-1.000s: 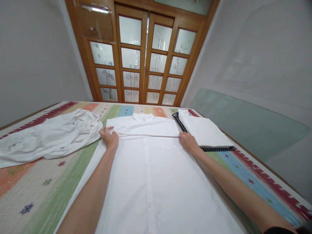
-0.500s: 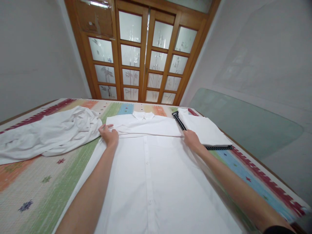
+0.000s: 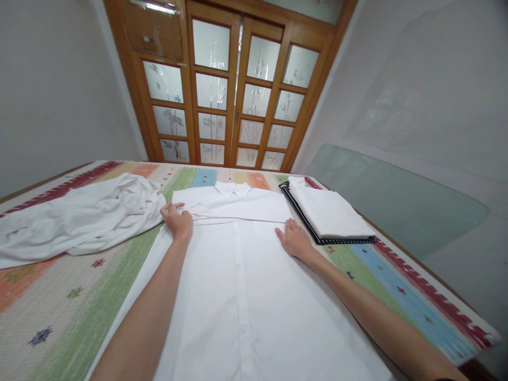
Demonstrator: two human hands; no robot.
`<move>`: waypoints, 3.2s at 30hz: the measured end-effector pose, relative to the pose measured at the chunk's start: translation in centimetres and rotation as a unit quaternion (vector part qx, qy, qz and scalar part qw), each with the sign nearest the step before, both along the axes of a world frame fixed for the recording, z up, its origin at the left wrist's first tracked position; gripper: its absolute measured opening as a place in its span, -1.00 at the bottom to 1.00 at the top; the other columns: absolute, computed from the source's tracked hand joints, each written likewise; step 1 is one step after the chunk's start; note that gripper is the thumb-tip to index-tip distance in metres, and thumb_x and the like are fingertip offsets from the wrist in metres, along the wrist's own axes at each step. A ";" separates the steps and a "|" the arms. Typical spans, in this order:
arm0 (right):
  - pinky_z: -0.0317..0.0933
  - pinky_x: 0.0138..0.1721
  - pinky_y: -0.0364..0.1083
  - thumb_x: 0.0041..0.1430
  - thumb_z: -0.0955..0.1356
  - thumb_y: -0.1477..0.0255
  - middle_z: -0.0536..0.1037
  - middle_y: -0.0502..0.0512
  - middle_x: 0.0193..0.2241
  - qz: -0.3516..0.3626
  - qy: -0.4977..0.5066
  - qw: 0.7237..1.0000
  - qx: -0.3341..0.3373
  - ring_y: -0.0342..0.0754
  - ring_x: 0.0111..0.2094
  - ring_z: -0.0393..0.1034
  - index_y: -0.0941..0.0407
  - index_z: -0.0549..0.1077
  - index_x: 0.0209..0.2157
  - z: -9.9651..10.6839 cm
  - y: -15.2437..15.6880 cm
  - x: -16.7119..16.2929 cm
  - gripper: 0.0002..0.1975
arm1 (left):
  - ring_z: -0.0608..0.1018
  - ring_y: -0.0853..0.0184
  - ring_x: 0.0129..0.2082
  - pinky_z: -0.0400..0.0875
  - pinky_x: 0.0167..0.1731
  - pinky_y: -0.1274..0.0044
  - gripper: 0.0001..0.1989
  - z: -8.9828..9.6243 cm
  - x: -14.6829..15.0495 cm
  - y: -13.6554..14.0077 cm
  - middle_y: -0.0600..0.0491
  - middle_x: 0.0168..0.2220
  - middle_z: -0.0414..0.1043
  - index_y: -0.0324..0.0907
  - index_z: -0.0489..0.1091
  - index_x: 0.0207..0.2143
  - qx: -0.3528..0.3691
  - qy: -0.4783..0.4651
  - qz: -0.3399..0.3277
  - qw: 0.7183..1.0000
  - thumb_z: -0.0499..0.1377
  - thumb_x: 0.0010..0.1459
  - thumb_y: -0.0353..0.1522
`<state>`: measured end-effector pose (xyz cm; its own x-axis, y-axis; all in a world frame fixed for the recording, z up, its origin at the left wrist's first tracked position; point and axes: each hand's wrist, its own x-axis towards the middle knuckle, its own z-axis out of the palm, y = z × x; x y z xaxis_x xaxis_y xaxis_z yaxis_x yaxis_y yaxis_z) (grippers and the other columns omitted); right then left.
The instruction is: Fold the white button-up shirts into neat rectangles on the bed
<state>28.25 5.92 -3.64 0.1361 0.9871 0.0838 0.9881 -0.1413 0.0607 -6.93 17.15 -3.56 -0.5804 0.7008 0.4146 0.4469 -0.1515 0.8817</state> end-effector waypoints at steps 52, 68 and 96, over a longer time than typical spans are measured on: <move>-0.23 0.31 0.07 0.38 -0.08 0.09 -0.08 0.14 0.38 0.234 0.104 0.966 -0.043 0.05 0.38 -0.23 0.14 0.05 0.35 0.6 12.2 -13.3 -0.33 | 0.41 0.10 -0.02 0.30 -0.05 0.33 -0.70 1.2 3.1 -2.4 -0.14 -0.08 0.49 -0.26 0.49 -0.17 -0.141 0.476 -0.133 0.858 0.00 0.27 -0.34; -0.20 0.31 0.08 0.33 0.01 0.08 -0.08 0.41 0.36 -0.052 0.071 0.996 -0.018 0.17 0.37 -0.20 0.42 -0.02 0.33 -0.3 16.2 3.2 -0.22 | 0.33 0.08 0.15 0.25 0.09 0.29 -0.56 0.7 3.1 -2.3 -0.14 0.24 0.25 -0.33 0.37 0.10 -0.177 0.483 -0.128 0.848 -0.07 0.30 -0.32; 0.00 0.19 0.10 0.24 0.22 0.43 0.49 0.41 0.00 0.099 -0.078 0.992 0.000 0.21 0.14 0.25 0.24 0.52 -0.10 3.6 11.1 -1.8 -0.67 | 0.40 0.13 0.01 0.26 0.02 0.37 -0.66 0.6 3.0 -2.0 -0.27 0.02 0.37 -0.43 0.40 -0.06 -0.161 0.406 -0.102 0.894 -0.03 0.26 -0.39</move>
<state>26.40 17.05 -0.06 -0.0753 0.9933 0.0879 0.9750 0.0549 0.2155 -3.91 15.20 -2.96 -0.0275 0.9168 0.3984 0.9513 -0.0984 0.2920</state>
